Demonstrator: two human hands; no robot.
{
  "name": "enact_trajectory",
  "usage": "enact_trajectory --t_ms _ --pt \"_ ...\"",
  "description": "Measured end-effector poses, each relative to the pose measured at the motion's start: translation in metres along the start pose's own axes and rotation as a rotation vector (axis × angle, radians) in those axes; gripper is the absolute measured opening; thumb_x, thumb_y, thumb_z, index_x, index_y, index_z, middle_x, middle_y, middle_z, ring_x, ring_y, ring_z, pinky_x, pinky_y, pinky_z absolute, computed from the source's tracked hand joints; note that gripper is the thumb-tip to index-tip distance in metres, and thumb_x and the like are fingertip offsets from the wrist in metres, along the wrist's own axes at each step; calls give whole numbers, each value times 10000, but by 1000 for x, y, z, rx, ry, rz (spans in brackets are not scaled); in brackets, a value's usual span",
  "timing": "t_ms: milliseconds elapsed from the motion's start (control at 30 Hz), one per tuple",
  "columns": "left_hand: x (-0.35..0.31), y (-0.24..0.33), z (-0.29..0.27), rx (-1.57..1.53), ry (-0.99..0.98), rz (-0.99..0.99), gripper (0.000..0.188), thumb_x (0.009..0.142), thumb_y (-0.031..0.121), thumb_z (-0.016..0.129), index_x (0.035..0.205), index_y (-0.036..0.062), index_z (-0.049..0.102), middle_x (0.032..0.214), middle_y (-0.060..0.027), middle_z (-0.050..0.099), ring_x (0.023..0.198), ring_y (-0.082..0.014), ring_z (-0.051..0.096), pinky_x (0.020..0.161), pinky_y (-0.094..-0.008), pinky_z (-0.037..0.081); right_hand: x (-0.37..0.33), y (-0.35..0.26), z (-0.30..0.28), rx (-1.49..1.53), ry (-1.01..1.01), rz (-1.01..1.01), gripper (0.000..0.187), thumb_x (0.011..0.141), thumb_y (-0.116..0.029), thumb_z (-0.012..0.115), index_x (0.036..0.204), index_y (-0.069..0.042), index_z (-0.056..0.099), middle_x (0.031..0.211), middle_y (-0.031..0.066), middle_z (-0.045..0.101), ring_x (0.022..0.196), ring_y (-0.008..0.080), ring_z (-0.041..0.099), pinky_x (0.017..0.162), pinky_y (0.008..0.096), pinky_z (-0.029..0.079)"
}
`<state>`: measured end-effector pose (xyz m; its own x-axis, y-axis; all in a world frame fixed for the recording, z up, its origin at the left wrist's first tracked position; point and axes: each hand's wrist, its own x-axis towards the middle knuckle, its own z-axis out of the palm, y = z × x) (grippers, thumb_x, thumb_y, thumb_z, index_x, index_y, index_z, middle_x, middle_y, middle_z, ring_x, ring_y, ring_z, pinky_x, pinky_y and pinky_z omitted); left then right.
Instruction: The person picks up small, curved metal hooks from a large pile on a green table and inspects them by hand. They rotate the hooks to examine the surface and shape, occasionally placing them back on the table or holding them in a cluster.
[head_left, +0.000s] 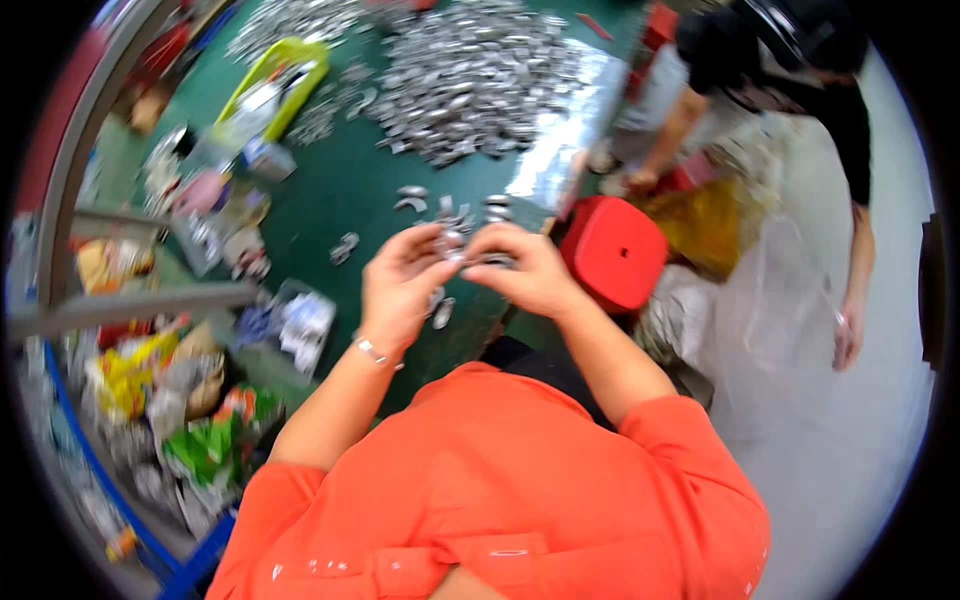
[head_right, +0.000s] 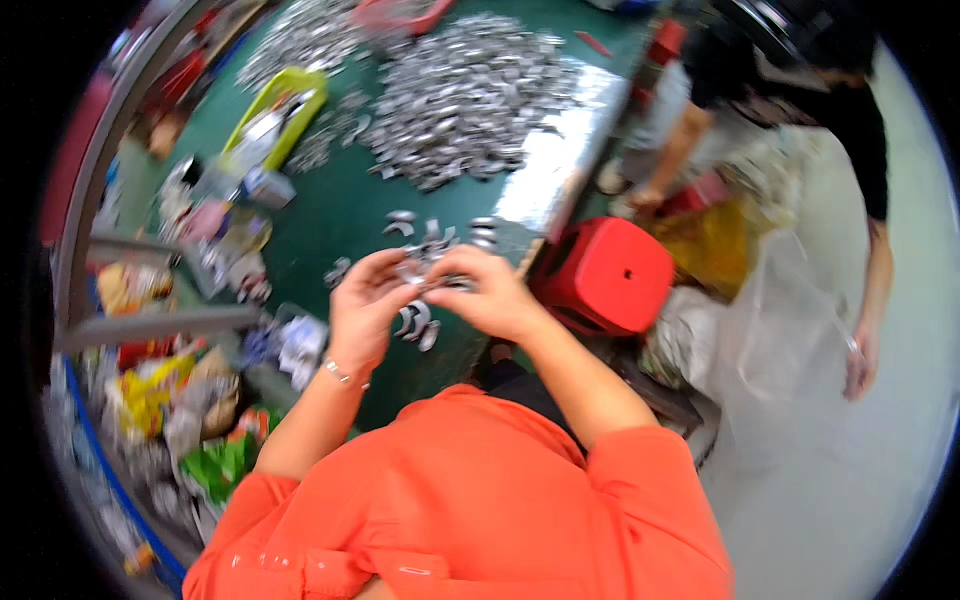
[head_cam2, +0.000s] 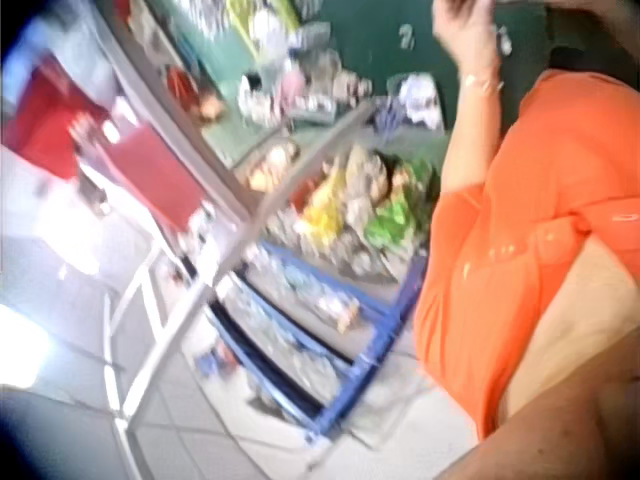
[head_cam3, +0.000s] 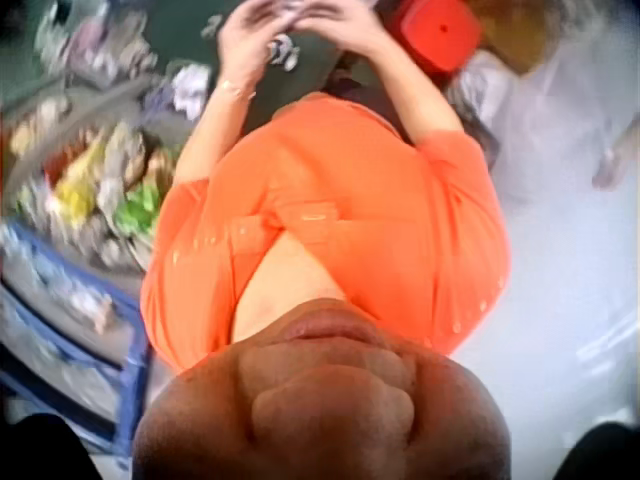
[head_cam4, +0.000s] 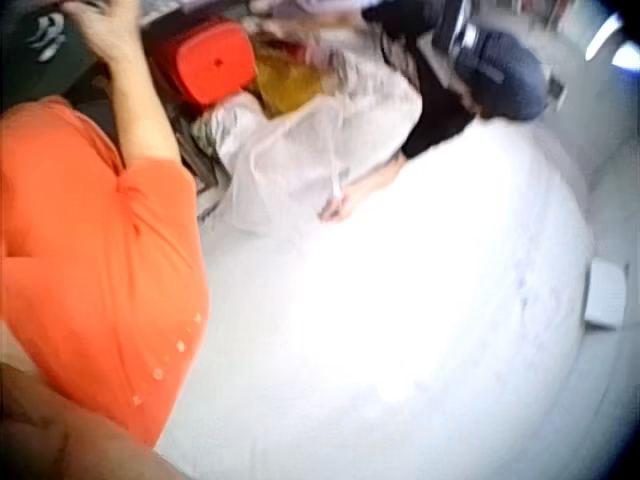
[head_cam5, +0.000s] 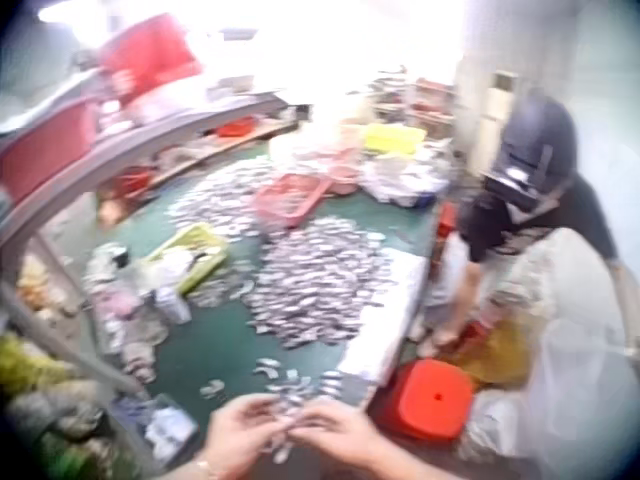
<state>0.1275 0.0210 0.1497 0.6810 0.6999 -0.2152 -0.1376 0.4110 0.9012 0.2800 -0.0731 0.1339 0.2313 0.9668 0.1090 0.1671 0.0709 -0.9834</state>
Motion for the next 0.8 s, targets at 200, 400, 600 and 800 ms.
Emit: enact_trajectory --t_ms 200,400,600,800 --pt "-13 9 2 -22 -35 54 392 738 -109 582 1107 -25 480 1017 -132 582 932 -164 569 825 -267 471 -10 -18 14 312 149 143 314 722 9 669 999 -10 522 909 30 575 845 81 540 739 209 438" --pt "-18 13 1 5 -9 81 350 749 -102 582 1079 -20 500 1039 -139 585 915 -156 578 809 -260 477 -10 -20 16 194 156 61 260 713 14 678 943 -11 559 890 12 565 775 63 521 657 183 418" --pt "-18 11 -4 32 -15 89 251 759 -77 600 999 -18 556 991 -105 607 879 -134 583 761 -234 477 -5 -18 18 129 199 -64 239 707 23 677 918 -10 568 888 20 564 762 73 522 665 191 421" --pt "-18 10 -8 12 -26 78 276 761 -66 604 1031 -28 558 961 -98 607 854 -131 587 739 -232 485 -5 -16 19 218 146 26 237 752 -22 656 963 -17 549 844 24 571 731 58 517 637 179 412"
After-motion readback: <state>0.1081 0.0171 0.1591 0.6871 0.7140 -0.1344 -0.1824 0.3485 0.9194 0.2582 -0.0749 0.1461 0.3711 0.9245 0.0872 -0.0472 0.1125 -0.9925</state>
